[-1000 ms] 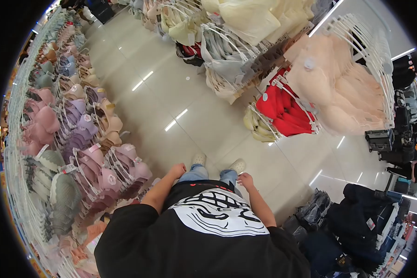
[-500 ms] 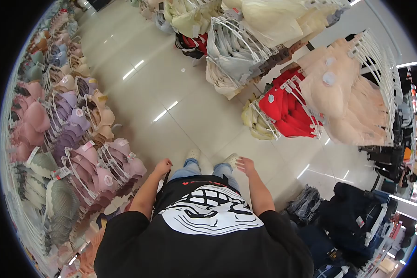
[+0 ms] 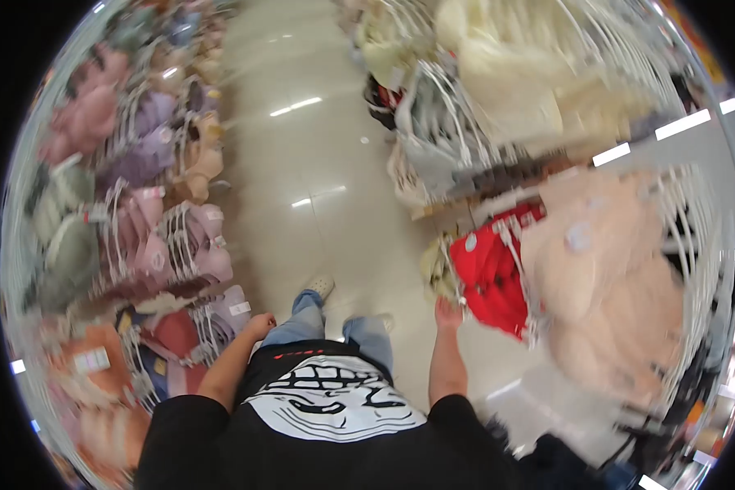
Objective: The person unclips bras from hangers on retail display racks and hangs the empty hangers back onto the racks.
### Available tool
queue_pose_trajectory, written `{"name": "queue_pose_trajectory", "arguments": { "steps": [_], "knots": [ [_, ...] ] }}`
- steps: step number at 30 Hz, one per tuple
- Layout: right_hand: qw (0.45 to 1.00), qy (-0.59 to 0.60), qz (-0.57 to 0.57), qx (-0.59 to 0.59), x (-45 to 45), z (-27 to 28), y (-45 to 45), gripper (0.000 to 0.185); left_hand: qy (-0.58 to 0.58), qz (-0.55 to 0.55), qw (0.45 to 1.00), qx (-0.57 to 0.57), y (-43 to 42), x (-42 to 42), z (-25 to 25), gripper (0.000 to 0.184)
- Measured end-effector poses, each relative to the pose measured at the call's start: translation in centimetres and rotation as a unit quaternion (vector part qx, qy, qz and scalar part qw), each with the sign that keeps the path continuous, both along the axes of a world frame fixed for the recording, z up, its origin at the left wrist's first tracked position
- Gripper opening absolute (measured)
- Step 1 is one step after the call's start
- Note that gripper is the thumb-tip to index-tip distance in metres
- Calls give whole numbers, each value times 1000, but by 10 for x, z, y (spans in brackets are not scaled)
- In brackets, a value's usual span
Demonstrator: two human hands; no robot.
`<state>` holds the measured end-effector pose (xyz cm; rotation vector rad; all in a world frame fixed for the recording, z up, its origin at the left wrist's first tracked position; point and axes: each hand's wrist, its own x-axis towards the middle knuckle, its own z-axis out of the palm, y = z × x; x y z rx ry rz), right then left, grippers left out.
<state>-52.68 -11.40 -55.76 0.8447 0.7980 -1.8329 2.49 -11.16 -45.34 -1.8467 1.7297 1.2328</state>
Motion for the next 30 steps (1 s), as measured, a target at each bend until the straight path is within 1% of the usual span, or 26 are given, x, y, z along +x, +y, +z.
{"name": "queue_pose_trajectory", "arguments": {
  "steps": [1, 2, 4, 6, 9, 11, 12, 13, 15, 16, 17, 19, 21, 22, 25, 28, 30],
  "knots": [
    [998, -53, -14, -21, -13, -18, 4, 65, -5, 1, 1000, -7, 7, -8, 4, 20],
    [999, -32, -31, 27, -12, -6, -1, 62, -12, -3, 1000, -15, 14, -11, 6, 20],
    [998, 15, -58, 0, -11, 2, -4, 57, -23, -5, 999, -31, 25, -12, 9, 21],
    [995, -36, -88, 43, -12, 25, -15, 47, -21, 2, 999, -43, 38, -15, 8, 21],
    [997, -23, -56, 37, -30, -7, -9, 40, -35, 43, 998, -3, 40, -26, 19, 22],
    [998, -35, -45, 39, -23, 23, -10, 39, -37, 2, 999, 10, 31, -34, 20, 24],
    [997, -38, -49, 39, -22, 25, -8, 39, -41, -18, 999, 17, 28, -33, 21, 25],
    [997, -41, -52, 40, -23, 25, -2, 39, -41, -20, 999, 12, 25, -31, 20, 25],
    [997, 20, -44, 58, -17, 27, 3, 39, -37, -26, 999, 1, 15, -31, 9, 26],
    [996, 29, -42, 70, -16, 24, 4, 38, -31, -38, 999, -3, 9, -30, 4, 27],
    [995, 38, -40, 82, -16, 20, 5, 37, -25, -52, 998, -7, 4, -27, 0, 27],
    [993, 25, -76, 92, -12, 14, 8, 36, -19, -78, 997, -11, -10, -21, -1, 26],
    [997, 41, -49, 33, -14, -7, 23, 35, -17, -106, 994, -7, -23, -19, 3, 26],
    [998, 47, -39, 6, -9, -13, 24, 34, -8, -101, 995, -13, -29, -16, 1, 25],
    [996, 82, 23, 20, 21, 13, 26, 32, 30, -89, 995, -24, -45, -3, -3, 23],
    [996, 91, 4, 11, 52, 28, 24, 33, 45, -118, 992, -19, -72, -5, 4, 22],
    [994, 104, 36, 1, 74, 48, 22, 34, 106, -100, 989, -13, -98, -13, 1, 23]
  ]
}}
